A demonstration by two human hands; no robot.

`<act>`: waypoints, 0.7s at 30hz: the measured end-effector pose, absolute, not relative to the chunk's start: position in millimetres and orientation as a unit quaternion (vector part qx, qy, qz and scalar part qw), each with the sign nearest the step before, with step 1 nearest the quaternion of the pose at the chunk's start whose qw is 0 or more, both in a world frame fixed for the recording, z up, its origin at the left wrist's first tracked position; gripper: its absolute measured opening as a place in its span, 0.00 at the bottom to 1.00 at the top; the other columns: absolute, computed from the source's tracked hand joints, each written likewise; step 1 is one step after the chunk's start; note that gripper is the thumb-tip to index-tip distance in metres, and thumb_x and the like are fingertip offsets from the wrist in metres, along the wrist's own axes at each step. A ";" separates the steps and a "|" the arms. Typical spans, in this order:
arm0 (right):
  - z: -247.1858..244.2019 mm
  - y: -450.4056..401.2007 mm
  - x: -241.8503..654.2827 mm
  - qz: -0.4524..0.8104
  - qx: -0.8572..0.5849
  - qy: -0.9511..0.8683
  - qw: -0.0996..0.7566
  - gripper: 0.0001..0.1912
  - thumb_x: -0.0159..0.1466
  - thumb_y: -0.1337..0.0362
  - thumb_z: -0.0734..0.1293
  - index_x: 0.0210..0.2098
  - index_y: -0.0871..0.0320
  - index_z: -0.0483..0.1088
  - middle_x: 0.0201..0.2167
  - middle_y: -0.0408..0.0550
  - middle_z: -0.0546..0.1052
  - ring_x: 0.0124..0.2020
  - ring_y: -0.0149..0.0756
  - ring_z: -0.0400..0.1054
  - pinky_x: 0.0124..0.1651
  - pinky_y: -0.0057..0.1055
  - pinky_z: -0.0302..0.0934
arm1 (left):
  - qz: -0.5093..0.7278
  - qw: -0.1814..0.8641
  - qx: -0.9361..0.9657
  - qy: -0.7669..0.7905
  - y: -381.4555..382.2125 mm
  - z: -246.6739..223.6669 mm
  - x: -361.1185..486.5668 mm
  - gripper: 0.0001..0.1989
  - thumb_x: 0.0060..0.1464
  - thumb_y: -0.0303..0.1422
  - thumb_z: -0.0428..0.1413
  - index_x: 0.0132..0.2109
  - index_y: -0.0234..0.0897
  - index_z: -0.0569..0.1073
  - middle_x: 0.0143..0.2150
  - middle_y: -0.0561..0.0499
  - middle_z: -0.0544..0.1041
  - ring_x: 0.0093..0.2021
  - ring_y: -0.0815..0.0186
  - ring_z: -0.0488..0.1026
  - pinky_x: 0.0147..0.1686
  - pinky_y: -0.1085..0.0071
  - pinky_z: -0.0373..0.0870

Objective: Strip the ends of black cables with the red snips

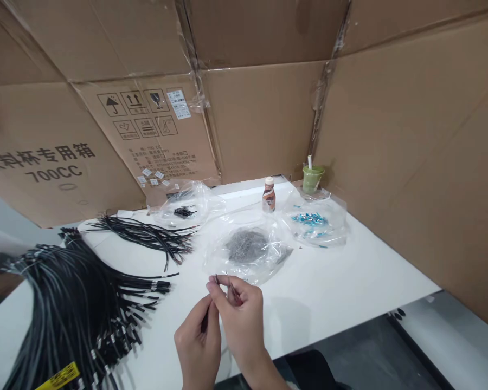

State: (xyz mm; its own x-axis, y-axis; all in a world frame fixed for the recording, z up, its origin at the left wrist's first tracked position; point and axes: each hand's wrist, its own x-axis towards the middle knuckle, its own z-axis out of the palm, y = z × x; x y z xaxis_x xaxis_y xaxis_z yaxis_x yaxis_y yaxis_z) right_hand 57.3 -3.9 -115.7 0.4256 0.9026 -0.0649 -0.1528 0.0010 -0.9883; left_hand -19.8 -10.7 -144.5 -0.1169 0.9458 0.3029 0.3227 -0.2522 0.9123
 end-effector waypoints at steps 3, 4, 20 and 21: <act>-107.3 -8.7 54.5 0.388 -0.562 -0.375 0.627 0.17 0.56 0.53 0.69 0.22 0.61 0.74 0.15 0.40 0.59 0.19 0.27 0.50 0.21 0.26 0.49 | 0.514 0.326 0.599 0.520 -14.1 -141.6 -25.7 0.11 0.59 0.34 0.51 0.34 0.36 0.77 0.26 0.51 0.75 0.24 0.69 0.67 0.27 0.75 0.64; -104.6 -11.0 54.7 0.384 -0.556 -0.382 0.631 0.17 0.56 0.53 0.69 0.22 0.61 0.73 0.15 0.40 0.60 0.18 0.27 0.51 0.21 0.26 0.49 | 0.512 0.339 0.600 0.513 -15.5 -140.5 -27.6 0.13 0.59 0.35 0.51 0.31 0.36 0.76 0.24 0.52 0.73 0.23 0.69 0.65 0.25 0.75 0.63; -66.2 -5.7 86.5 0.394 -0.388 -0.372 0.746 0.14 0.61 0.55 0.69 0.24 0.55 0.67 0.14 0.32 0.50 0.15 0.23 0.41 0.18 0.24 0.42 | 0.585 0.513 0.461 0.427 -25.2 -119.0 -55.7 0.18 0.54 0.44 0.59 0.26 0.32 0.77 0.16 0.57 0.57 0.18 0.75 0.51 0.19 0.75 0.44; -61.5 -0.7 95.1 0.361 -0.371 -0.353 0.780 0.15 0.62 0.53 0.68 0.26 0.55 0.66 0.14 0.31 0.46 0.15 0.23 0.36 0.19 0.24 0.40 | 0.597 0.535 0.427 0.418 -17.6 -117.0 -64.0 0.19 0.55 0.44 0.58 0.27 0.31 0.75 0.16 0.60 0.52 0.16 0.77 0.46 0.17 0.76 0.40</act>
State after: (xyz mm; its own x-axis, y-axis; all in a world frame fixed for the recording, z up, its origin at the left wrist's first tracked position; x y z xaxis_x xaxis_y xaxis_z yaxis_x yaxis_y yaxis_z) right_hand 95.1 -0.7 -61.5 0.4899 0.8249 0.2819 -0.3021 0.4640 -0.8327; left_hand -64.0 -17.6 -117.0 -0.0634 0.9961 0.0619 -0.2823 -0.0774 0.9562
